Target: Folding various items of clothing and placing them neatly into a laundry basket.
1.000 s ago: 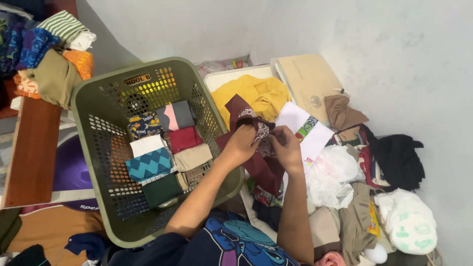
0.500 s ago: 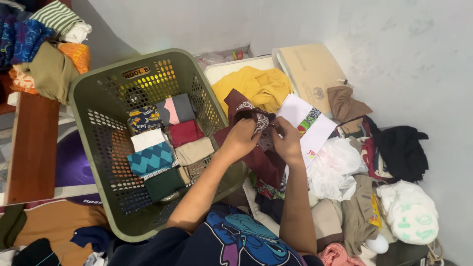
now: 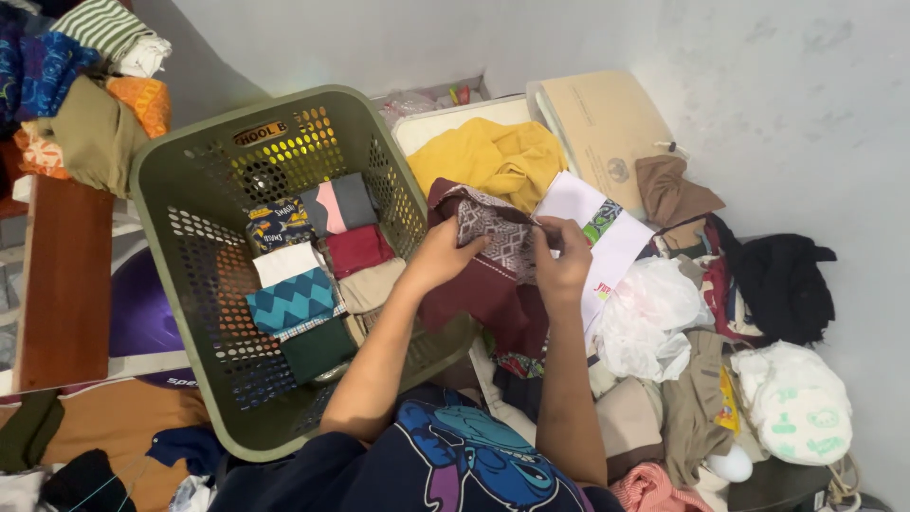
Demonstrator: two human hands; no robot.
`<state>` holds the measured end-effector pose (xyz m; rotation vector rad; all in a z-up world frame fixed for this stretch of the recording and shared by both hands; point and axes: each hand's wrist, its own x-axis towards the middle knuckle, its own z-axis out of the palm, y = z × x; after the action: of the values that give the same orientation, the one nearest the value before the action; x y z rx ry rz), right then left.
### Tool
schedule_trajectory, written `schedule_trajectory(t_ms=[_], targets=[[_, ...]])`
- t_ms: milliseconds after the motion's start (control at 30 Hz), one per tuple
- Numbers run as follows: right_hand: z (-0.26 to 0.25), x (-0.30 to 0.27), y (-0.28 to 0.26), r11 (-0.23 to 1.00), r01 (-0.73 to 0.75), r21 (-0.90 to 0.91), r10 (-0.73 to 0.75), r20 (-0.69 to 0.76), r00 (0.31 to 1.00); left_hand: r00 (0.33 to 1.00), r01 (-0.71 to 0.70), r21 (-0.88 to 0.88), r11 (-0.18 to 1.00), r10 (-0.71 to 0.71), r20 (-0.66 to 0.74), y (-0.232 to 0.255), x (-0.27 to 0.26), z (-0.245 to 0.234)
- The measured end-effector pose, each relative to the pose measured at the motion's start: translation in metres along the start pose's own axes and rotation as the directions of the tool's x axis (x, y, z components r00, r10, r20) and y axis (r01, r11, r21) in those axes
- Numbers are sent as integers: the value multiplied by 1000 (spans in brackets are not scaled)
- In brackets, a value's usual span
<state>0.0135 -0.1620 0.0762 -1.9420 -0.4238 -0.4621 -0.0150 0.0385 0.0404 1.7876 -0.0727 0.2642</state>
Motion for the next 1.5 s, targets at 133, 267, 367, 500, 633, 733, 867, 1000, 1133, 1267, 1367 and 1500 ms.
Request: schedule_trajectory(t_ms=[133,267,367,500,633,733,867,1000,1133,1267,1367,1500], targets=[[-5,3,-2,997,9,-72,-13,-46,999,986,32,71,997,-44,163,-17,3,-10],[-9,2,9,993,-53,-105,48,-45,998,973,-25,175,984,-16,229,-18,10,-21],[-14,3,11,992,-100,-74,100,-14,995,984,-6,296,955,-47,171,7,25,-39],[-14,6,13,995,-96,-7,96,41,995,988,-69,34,997,64,138,34,60,-58],[10,-7,40,998,-60,19,58,103,993,978,-144,165,976,115,174,25,100,-64],[41,-24,72,991,-134,4,131,200,971,948,-166,631,758,299,-109,9,105,-53],[75,-43,114,957,-287,-33,286,264,921,859,-36,595,803,329,-392,-42,72,-10],[83,-50,135,944,-330,-16,320,298,899,921,-41,398,917,189,-341,-83,8,41],[79,-55,128,954,-296,42,259,381,888,929,125,413,902,40,-369,-68,-25,42],[81,-63,125,989,-149,5,136,387,912,915,322,336,885,-201,-349,-135,-38,44],[80,-67,128,981,-194,-9,183,376,908,904,392,204,897,-335,-265,-173,-42,41],[66,-53,107,965,-261,34,233,352,906,905,323,-416,850,-406,-128,-189,-34,42]])
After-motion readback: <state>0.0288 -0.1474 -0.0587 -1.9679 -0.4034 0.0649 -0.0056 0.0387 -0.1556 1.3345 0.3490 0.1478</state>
